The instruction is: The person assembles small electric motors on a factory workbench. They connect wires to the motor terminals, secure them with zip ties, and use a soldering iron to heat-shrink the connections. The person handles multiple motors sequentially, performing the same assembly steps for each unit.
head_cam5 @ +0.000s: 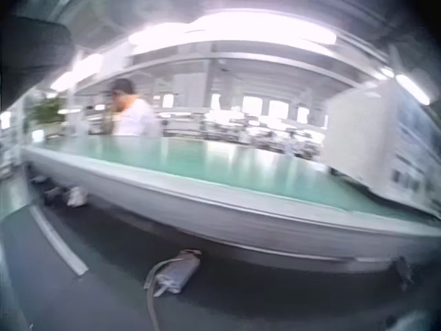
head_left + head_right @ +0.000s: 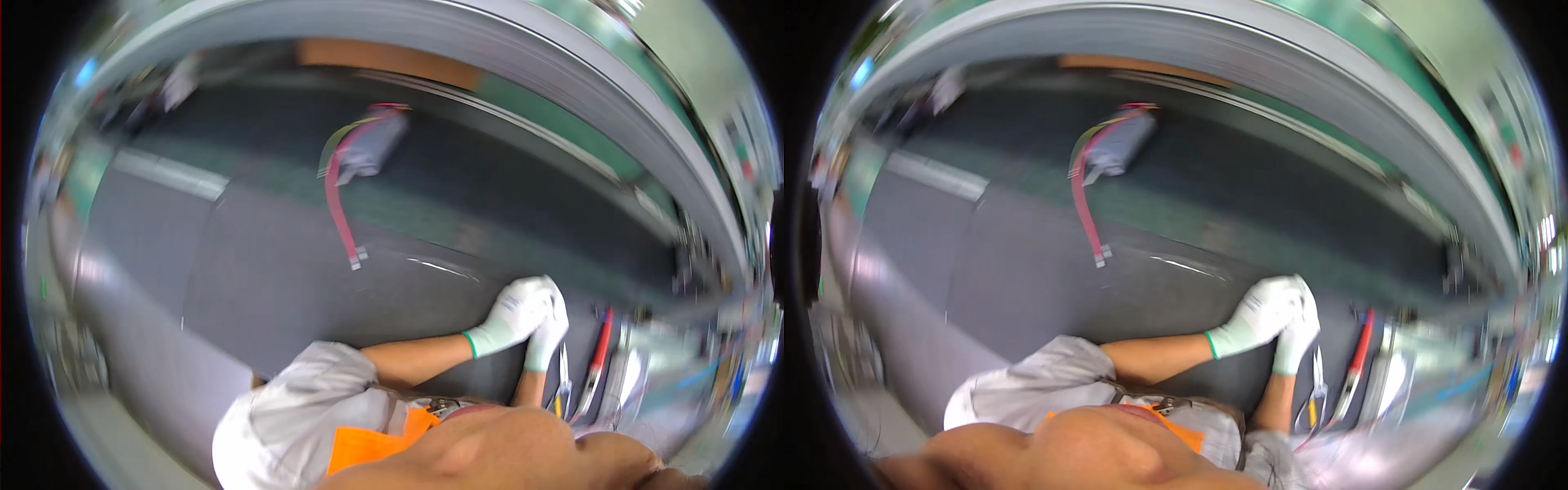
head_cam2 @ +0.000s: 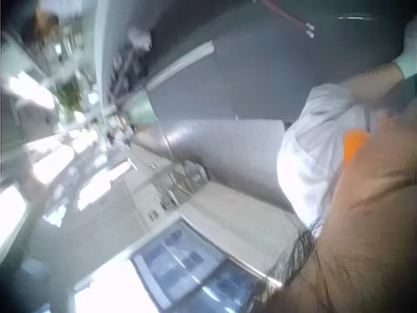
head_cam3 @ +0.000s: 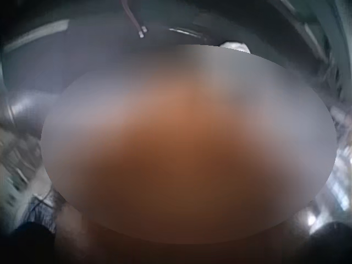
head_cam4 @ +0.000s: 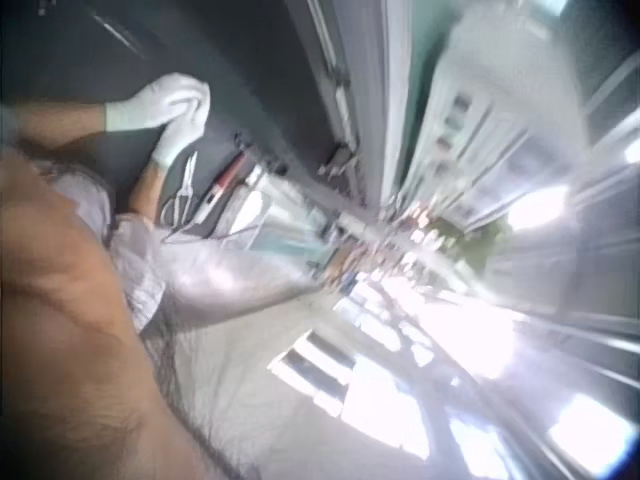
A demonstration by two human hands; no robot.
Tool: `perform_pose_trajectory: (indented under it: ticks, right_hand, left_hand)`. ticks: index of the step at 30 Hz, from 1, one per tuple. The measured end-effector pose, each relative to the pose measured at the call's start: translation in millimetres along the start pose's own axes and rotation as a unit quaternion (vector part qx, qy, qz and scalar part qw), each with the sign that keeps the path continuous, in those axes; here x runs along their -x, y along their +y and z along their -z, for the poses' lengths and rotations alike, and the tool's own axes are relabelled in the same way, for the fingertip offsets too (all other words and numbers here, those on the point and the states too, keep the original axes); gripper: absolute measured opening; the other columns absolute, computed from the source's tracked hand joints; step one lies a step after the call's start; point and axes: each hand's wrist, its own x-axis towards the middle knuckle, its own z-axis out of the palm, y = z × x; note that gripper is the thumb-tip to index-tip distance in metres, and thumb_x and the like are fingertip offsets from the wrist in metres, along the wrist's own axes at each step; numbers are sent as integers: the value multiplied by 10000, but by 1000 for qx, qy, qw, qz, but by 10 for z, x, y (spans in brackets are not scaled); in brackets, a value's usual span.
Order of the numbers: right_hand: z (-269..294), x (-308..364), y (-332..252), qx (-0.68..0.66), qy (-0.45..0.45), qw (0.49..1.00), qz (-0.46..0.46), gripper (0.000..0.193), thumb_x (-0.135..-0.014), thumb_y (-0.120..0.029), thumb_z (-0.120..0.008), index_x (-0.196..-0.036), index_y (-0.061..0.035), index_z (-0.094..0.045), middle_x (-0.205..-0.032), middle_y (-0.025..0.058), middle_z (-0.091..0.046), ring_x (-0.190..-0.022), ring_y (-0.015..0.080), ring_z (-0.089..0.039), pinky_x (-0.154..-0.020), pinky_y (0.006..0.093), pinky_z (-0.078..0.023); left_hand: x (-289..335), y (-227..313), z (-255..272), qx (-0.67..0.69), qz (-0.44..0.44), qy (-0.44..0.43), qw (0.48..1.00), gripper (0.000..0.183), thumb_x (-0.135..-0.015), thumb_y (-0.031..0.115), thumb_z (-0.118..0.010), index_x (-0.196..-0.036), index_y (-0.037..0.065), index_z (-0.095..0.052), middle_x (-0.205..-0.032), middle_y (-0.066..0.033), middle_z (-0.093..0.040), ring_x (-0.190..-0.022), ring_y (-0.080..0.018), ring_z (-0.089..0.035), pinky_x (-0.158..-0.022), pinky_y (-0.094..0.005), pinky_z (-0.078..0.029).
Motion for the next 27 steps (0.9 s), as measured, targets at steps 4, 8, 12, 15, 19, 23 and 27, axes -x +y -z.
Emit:
perform_pose_trajectory:
  ticks: [4, 8, 12, 15, 19, 23, 27]
  right_hand:
    - [-40, -16, -58, 47, -3, 997, 59, 342, -971, -122, -586, -1274, 6, -679, -1190, 116, -739, -1043, 180, -706, -934, 309, -549]
    - [32, -14, -151, 106, -26, 991, -74, 336, -978, -172, -590, -1272, -32, -675, -1152, 132, -743, -998, 224, -731, -886, 325, -557]
    - [92, 47, -36, 77, 7, 995, 58, 324, -994, -159, -587, -1278, -19, -656, -1067, 120, -740, -877, 184, -721, -762, 311, -585]
    - [82, 76, 5, 52, -24, 998, 34, 357, -1005, -200, -585, -1310, -25, -647, -1193, 107, -731, -1043, 188, -709, -912, 310, -550]
    - [42, 58, 118, 97, -16, 989, 114, 360, -1004, -187, -593, -1318, -19, -644, -1183, 95, -732, -1041, 159, -693, -912, 296, -544]
    - [48, 50, 9, 27, -47, 998, 25, 366, -1000, -170, -605, -1328, -11, -635, -1178, 92, -733, -1019, 138, -683, -890, 285, -539]
    - [43, 46, 33, -38, -37, 998, -26, 362, -1000, -148, -608, -1331, -4, -635, -1176, 79, -731, -1017, 118, -670, -883, 278, -535]
  left_hand:
    - [-76, -96, -33, 87, 45, -33, 995, 31, -827, 23, -578, -806, 28, -599, -823, -94, -596, -755, -219, -586, -696, -340, -490]
    - [114, -228, -15, 17, 30, -68, 997, 286, -993, 28, -551, -1267, -22, -615, -1335, -142, -596, -1228, -236, -585, -1083, -358, -452]
    - [124, -70, -38, -77, 27, -98, 992, 300, -996, 15, -541, -1280, -36, -619, -1360, -162, -588, -1265, -282, -574, -1094, -383, -453]
    - [150, -107, -12, -72, 19, -98, 992, 302, -1002, 21, -533, -1285, -36, -622, -1366, -160, -587, -1273, -279, -571, -1093, -380, -451]
    - [134, -100, 39, -85, 5, -103, 991, 297, -1006, 19, -528, -1280, -45, -622, -1367, -160, -586, -1265, -279, -578, -1092, -376, -453]
    - [130, -119, 53, -82, -5, -93, 992, 293, -1008, 23, -528, -1277, -41, -624, -1363, -159, -588, -1259, -275, -582, -1090, -373, -457]
    - [118, -161, 60, -81, -22, -104, 991, 318, -1000, 46, -547, -1303, -20, -617, -1371, -177, -579, -1284, -312, -552, -1113, -400, -426]
